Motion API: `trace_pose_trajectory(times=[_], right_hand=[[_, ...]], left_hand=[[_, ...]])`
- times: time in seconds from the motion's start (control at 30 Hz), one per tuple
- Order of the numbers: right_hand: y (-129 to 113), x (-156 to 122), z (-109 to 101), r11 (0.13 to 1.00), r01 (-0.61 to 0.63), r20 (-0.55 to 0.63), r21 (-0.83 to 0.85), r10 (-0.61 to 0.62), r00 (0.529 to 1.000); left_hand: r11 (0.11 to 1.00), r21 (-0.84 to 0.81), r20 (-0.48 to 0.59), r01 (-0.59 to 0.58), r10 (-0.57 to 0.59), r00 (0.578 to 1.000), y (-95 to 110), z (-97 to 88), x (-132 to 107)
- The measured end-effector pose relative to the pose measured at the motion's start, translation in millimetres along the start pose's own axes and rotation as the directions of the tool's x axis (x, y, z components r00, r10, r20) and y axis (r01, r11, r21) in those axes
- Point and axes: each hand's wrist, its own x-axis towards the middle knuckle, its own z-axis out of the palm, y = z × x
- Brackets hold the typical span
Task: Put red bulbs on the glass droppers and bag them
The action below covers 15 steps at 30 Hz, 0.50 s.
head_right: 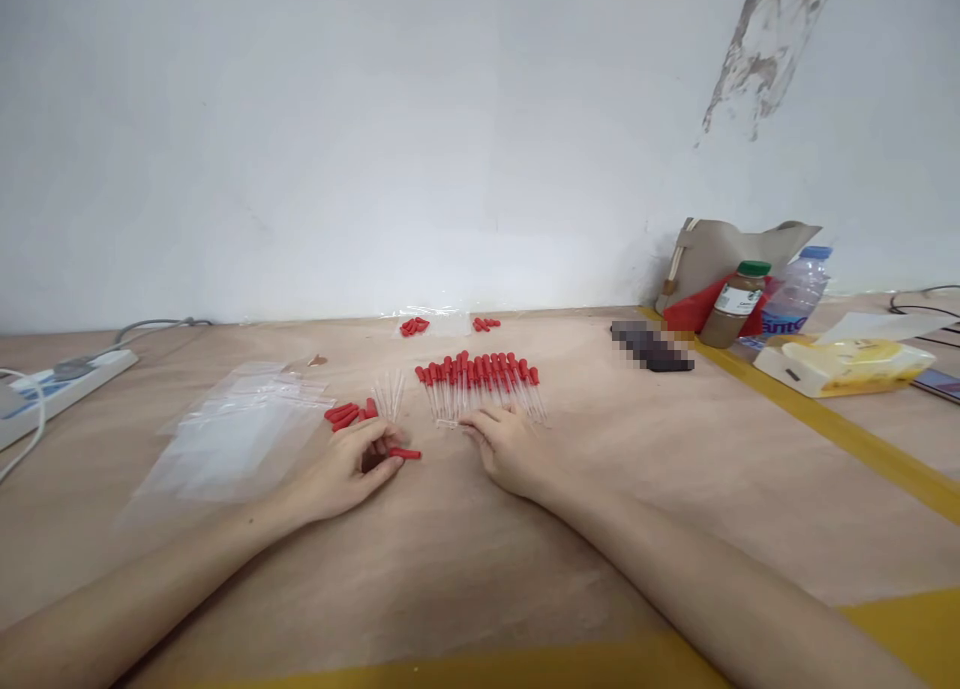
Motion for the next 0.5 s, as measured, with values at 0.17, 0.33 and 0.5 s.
trace_pose_trajectory(times=[0.17,0.33,0.5], right_hand=[[-4.8,-4.9,4.7,0.999,0.04,-0.037,0.027,-0.039,0.999],[-10.2,-6.4,1.7,0.997,0.064,-0.051,0.046,-0.061,0.997],[-18.0,-5.1,-1.1,0.991,0.105,-0.071,0.086,-0.099,0.993]], left_hand=[[0.999,-0.044,0.01,-0.008,0.008,1.0,-2.6,10.1,-0.7],[0.985,-0.175,-0.019,0.003,-0.006,1.0,2.9,13.0,2.0],[0.942,-0.332,-0.023,0.042,-0.053,0.998,9.8,11.9,-1.0]])
